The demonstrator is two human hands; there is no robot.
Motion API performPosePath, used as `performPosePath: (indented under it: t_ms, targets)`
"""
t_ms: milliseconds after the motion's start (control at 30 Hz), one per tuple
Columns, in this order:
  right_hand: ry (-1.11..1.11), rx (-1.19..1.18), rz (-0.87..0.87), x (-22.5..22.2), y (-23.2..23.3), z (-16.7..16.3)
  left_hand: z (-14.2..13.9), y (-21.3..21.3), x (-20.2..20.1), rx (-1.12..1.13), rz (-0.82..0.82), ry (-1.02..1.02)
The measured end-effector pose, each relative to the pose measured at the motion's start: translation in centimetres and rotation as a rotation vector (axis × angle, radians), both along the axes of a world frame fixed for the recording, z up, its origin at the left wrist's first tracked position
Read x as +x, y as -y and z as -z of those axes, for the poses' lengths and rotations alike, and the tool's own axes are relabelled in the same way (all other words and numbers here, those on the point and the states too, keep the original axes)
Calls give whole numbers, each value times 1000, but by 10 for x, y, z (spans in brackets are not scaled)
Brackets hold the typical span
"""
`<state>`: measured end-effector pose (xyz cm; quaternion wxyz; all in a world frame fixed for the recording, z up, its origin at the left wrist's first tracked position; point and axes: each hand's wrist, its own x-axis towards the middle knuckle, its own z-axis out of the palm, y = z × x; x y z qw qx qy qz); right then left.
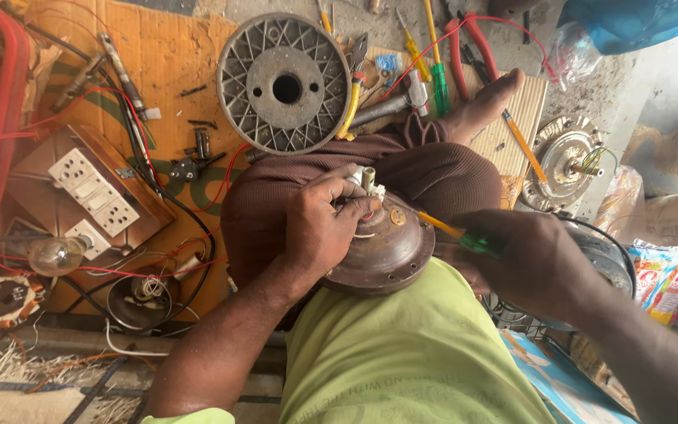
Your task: The person sits on the floor and works on a circular electrical component, likely a fan motor. They connect wires to a power strip, test the component, and use a screwdriver to adjust internal parts.
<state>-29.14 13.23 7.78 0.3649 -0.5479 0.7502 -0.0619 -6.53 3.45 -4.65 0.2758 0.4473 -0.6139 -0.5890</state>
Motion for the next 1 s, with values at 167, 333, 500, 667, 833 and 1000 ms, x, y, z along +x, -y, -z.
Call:
performPosePath:
  t_ms: [167,333,500,667,833,1000]
  targets:
    - [-125,-234,35,10,-16,-7,2,-1,1,-132,16,-1]
    - [9,371,154,-5,2,10,4,-1,3,-69,17,2]
    - [141,565,311,-12,15,4,3,1,0,-120,12,21]
    - [-57,-154,77,8,-3,-11,3,1,0,-7,25,-4]
    - [-82,-116,72,5,-5,-4,7,0,2,-81,33,-9]
    - [82,509,514,-8,7,10,10,1,2,-100,46,8]
